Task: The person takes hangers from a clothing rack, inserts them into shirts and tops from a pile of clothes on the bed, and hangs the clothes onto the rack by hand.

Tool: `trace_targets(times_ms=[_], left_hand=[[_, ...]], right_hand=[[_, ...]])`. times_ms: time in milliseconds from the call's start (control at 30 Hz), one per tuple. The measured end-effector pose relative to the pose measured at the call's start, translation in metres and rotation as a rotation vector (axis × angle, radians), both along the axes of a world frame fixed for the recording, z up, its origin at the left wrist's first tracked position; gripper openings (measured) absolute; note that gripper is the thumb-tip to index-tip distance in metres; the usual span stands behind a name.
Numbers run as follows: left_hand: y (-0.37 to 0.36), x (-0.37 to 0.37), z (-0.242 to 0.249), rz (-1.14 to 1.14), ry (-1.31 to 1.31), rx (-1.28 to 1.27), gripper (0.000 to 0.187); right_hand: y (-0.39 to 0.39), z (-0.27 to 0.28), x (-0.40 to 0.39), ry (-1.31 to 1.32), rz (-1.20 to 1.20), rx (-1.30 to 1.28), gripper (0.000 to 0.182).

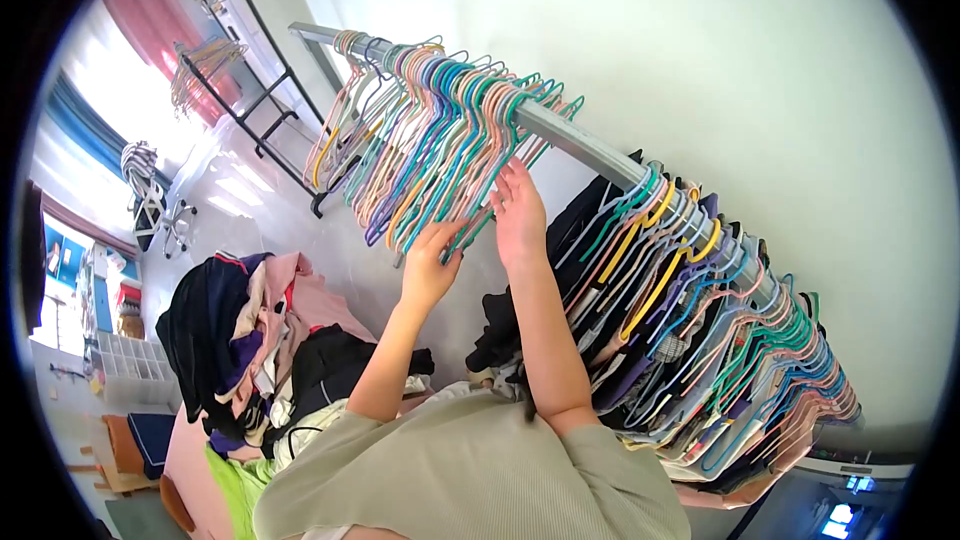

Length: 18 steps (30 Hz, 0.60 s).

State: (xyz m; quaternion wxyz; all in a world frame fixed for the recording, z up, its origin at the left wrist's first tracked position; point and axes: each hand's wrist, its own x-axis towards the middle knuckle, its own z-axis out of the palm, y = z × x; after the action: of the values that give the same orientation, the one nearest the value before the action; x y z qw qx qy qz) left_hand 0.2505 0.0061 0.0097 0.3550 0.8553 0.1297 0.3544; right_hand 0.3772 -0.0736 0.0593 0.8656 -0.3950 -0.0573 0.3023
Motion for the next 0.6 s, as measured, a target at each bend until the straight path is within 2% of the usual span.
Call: trace_targets(times_ms=[200, 300, 367, 600], left_hand=[[0.003, 0.005, -0.003, 0.009, -0.002, -0.019, 0.044], [0.003, 0.007, -0.001, 0.038, -0.032, -0.11, 0.037], [0.002, 0.003, 0.002, 0.095, -0.02, -0.062, 0.028], [-0.014, -0.019, 0.005, 0.277, -0.139, -0.089, 0.016]], right_hand=[[-0.003, 0.003, 0.0, 0.017, 0.077, -0.008, 0.061], [-0.003, 0.004, -0.002, 0.01, 0.068, 0.012, 0.059], [-0.003, 0.004, -0.004, 0.004, 0.063, 0.018, 0.058], [-0.01, 0.017, -0.023, 0.086, 0.06, 0.189, 0.041]])
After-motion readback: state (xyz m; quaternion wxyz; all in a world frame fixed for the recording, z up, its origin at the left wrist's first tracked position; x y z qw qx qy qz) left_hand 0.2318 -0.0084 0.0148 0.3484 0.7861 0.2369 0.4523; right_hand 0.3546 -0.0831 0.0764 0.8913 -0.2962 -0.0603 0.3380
